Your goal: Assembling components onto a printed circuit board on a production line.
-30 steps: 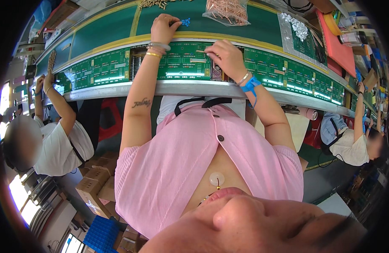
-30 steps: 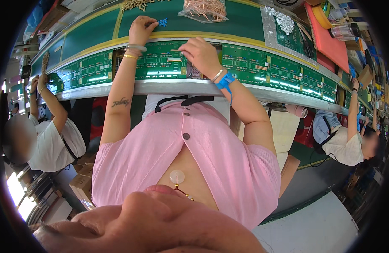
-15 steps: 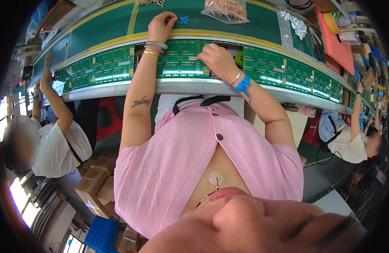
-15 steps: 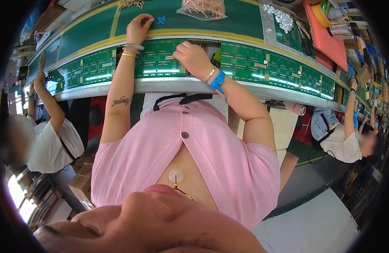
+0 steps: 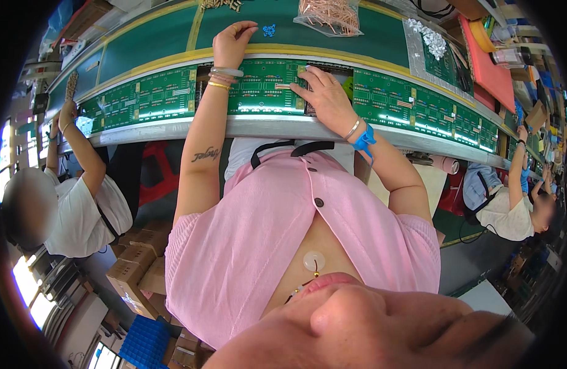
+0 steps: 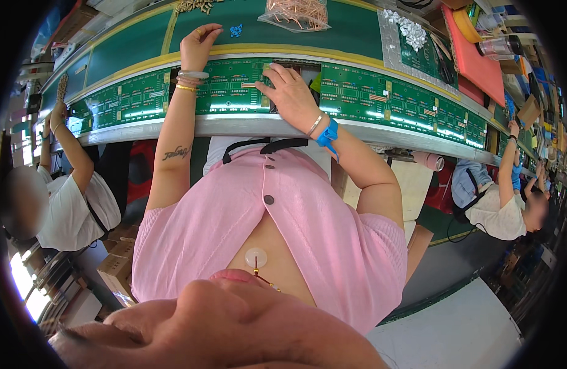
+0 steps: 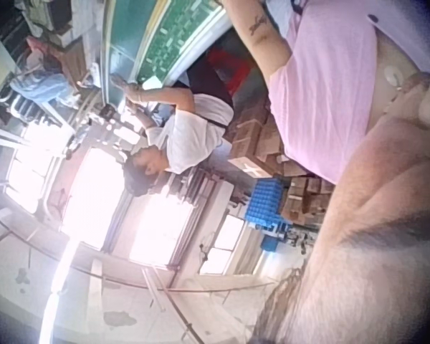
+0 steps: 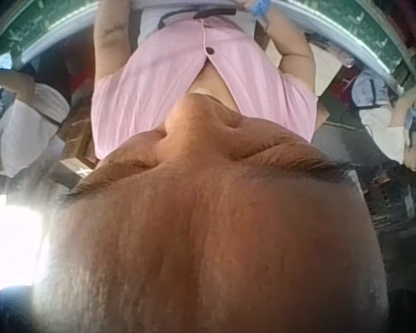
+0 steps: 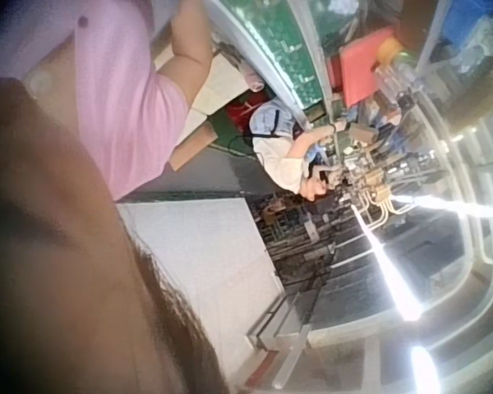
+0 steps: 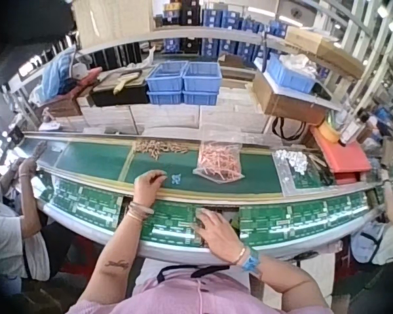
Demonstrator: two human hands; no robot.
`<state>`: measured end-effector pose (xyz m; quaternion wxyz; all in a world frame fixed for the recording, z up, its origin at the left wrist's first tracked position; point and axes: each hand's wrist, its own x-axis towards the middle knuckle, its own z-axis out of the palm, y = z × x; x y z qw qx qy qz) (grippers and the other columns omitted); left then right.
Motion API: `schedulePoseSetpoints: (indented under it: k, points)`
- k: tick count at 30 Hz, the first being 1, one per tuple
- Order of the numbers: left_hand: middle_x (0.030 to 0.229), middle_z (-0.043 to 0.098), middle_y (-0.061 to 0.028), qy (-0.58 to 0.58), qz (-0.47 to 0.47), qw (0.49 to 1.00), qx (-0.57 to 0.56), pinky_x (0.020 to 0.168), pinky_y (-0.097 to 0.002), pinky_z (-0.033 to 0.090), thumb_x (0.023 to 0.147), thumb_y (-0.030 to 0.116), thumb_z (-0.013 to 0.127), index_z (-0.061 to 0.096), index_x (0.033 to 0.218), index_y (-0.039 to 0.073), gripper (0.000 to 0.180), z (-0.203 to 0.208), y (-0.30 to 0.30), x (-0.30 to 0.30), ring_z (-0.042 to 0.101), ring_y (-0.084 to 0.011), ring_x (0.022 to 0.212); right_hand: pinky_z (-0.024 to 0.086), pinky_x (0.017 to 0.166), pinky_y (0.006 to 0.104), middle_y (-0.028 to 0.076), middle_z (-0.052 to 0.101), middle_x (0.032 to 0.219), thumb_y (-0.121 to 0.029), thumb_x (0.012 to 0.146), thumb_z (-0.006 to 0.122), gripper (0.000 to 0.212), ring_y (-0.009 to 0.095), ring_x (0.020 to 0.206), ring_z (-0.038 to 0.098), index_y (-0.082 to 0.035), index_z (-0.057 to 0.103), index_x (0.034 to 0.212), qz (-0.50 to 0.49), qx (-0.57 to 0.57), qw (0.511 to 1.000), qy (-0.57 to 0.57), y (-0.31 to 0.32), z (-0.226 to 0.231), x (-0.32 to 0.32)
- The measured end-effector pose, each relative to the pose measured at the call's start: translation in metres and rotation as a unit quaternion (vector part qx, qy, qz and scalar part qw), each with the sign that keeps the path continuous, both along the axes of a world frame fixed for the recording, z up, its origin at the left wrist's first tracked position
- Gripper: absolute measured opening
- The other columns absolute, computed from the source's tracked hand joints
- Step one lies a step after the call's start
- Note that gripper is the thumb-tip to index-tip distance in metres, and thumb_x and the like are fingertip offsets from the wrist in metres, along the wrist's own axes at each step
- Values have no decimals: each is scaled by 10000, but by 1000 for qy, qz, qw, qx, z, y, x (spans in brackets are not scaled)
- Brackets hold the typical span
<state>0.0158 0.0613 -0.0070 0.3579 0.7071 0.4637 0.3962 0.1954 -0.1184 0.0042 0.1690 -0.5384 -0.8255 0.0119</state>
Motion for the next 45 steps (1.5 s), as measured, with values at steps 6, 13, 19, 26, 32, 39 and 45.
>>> schedulePoseSetpoints:
  k: [6,13,19,26,32,39,45]
  points:
    - [805,680,-63,-78,-36,992,-94,684,-203,478,807,90,631,658,917,-15,154,5,-32,-25,627,-89,758,400,923,367,81,525,1129,-50,728,510,392,265,1115,459,-142,596,1099,-9,29,999,-10,-1,0,0]
    - [766,662,-62,21,-57,992,-111,660,-234,480,785,87,648,655,858,3,111,9,-66,-41,618,-115,698,473,672,373,60,620,826,-173,793,589,96,270,809,570,-105,641,835,-232,123,961,90,81,3,58]
    - [920,597,-86,151,-95,978,111,783,-348,449,737,82,648,655,809,30,89,3,-70,-38,554,-267,879,481,619,382,42,624,752,-241,767,619,125,267,761,578,-118,632,752,-306,123,943,37,116,-24,66]
    - [928,574,-90,201,-70,971,110,793,-367,442,732,76,637,658,788,30,75,-2,-71,-39,527,-289,913,476,609,381,50,610,732,-198,762,608,101,260,756,578,-108,606,716,-279,129,945,111,94,1,63]
    - [917,569,-97,196,-70,970,122,787,-371,444,733,80,632,658,783,30,75,-3,-73,-37,524,-293,905,445,577,288,37,608,743,-188,791,635,116,175,647,565,-81,651,834,-202,32,945,254,70,12,48]
    - [915,573,-90,209,-74,967,126,779,-371,446,735,83,635,658,789,37,75,-2,-72,-38,526,-289,905,448,583,248,46,610,754,-136,792,637,125,136,646,570,-62,646,891,-115,-50,943,308,52,10,26]
    - [881,587,-69,127,-87,988,27,777,-370,442,716,148,686,668,785,58,115,10,-50,-28,527,-279,893,457,623,300,49,607,760,-135,764,646,102,205,692,580,-67,631,838,-89,-17,961,261,34,9,8]
